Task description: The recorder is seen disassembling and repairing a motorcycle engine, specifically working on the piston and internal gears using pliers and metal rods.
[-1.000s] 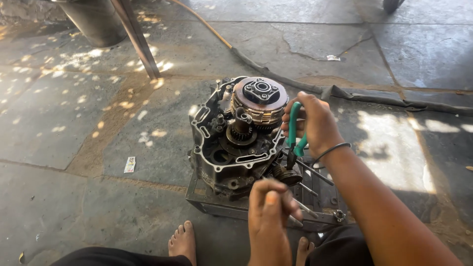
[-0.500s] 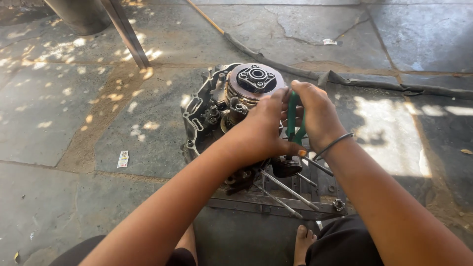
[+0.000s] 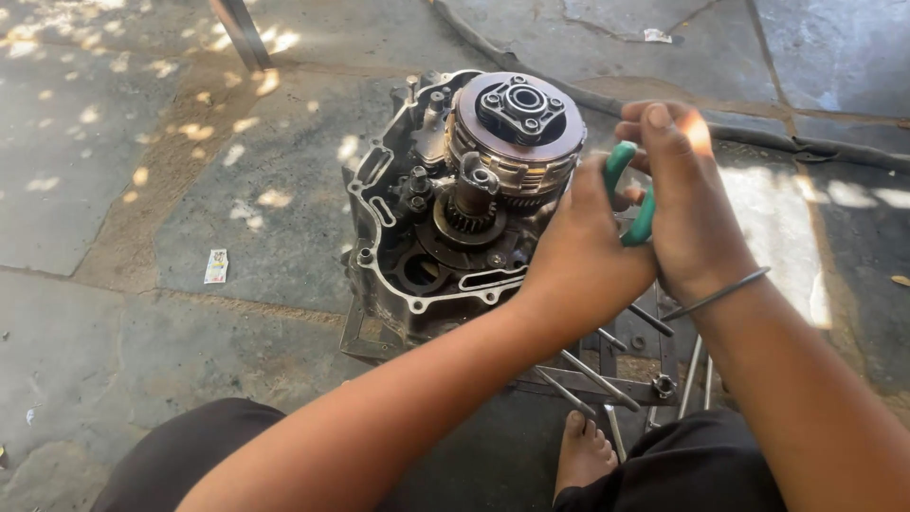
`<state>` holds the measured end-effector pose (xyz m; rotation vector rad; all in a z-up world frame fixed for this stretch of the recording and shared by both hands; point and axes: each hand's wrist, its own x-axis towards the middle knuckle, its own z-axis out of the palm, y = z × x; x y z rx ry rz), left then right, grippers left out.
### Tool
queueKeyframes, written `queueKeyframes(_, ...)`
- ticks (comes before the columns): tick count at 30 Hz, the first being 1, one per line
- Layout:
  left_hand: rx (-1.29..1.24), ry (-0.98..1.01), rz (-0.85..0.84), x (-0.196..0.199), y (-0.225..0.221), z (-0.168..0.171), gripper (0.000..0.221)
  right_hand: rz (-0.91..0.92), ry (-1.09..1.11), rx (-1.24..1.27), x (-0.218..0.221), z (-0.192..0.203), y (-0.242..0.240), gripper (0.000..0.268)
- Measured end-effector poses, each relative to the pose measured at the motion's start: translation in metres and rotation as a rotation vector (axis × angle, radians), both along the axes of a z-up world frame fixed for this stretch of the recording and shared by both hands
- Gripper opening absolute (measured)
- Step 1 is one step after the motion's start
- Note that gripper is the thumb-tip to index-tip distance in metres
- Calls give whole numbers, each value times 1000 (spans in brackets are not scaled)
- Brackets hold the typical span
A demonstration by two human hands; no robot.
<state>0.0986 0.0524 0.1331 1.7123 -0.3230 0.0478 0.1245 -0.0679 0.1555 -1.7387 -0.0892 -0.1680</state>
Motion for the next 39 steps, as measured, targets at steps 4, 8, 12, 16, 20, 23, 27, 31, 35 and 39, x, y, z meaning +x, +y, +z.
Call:
queueKeyframes(4,-40,-72,210,-18,-14,-12,63,43,-74,3,-1,-1,-5,58)
queueKeyframes(8,77,-268,197,-59,-18,-28,62,28,-23,107,15,-2,-12,55)
queueKeyframes(12,11,-374,187,-70,-13,-27,58,-95,120,183,27,-12,-19,46)
queueKeyframes(16,-45,-345,285,-72,-26,-31,59,-157,152,179,27,-10,-23,37)
queueKeyframes(20,-94,-383,501,-76,-50,-43,58,-190,119,145,25,-11,-38,33)
queueKeyframes(23,-101,-338,478,-74,-54,-40,67,-238,125,169,23,-17,-60,30)
queueKeyframes(27,-130,-325,450,-73,-56,-44,65,-242,56,170,-13,-2,-66,24)
queueKeyframes(31,-121,-296,424,-66,-59,-38,63,-411,-34,-18,-44,5,-100,19)
queueKeyframes(35,-111,-325,443,-68,-63,-41,65,-416,-16,-218,-35,-2,-115,21)
queueKeyframes(39,-109,-316,475,-72,-61,-43,68,-136,-294,-698,21,-12,-108,36)
